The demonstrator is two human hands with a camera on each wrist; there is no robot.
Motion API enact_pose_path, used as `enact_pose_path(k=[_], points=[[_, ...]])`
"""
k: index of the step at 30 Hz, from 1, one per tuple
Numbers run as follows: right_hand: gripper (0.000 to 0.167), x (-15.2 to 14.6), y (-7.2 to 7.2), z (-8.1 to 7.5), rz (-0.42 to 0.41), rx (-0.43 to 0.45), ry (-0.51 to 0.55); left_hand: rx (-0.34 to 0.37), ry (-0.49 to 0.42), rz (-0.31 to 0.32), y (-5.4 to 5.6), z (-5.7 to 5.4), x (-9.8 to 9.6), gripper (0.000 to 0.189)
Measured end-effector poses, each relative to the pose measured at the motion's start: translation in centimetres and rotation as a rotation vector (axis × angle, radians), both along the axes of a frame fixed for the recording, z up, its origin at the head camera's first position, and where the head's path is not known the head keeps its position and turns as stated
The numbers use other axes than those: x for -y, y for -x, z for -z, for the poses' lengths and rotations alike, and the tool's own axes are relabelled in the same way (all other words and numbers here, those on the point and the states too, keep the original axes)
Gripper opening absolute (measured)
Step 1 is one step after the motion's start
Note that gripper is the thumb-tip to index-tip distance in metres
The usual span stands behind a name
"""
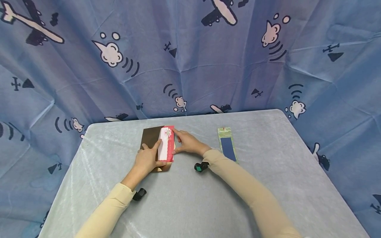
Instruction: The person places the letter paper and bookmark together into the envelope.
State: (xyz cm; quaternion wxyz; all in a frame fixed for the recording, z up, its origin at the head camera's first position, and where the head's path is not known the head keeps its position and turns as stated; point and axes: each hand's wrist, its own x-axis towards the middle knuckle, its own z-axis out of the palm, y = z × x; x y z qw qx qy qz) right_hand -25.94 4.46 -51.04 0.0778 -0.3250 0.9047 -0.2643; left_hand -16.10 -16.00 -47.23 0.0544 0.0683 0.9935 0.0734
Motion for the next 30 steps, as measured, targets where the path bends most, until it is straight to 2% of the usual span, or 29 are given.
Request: enact_pose_path(k=[8, 15, 23, 30], points=[[0.115, 0.4, 0.1, -0.3, -0.004, 0.016, -0.065, 0.005, 0.010, -0.008, 0.1, 0.1, -0.1, 0.106], [0.123, 0.7, -0.1, -0.2, 0.039, 0.026, -0.058, -0.005, 0.011, -0.005, 0.0, 0.2, -0.1, 0.105], [0.122, 0.8, -0.1, -0.3, 0.037, 0.009, -0.069, 0.002, 0.002, -0.010, 0.1, 0.1, -0.2, 0.105], [0.123, 1.0, -0.1, -0.5, 0.053, 0.038, -0.112, 0.004, -0.010, -0.011, 0.1, 0.2, -0.1, 0.105]])
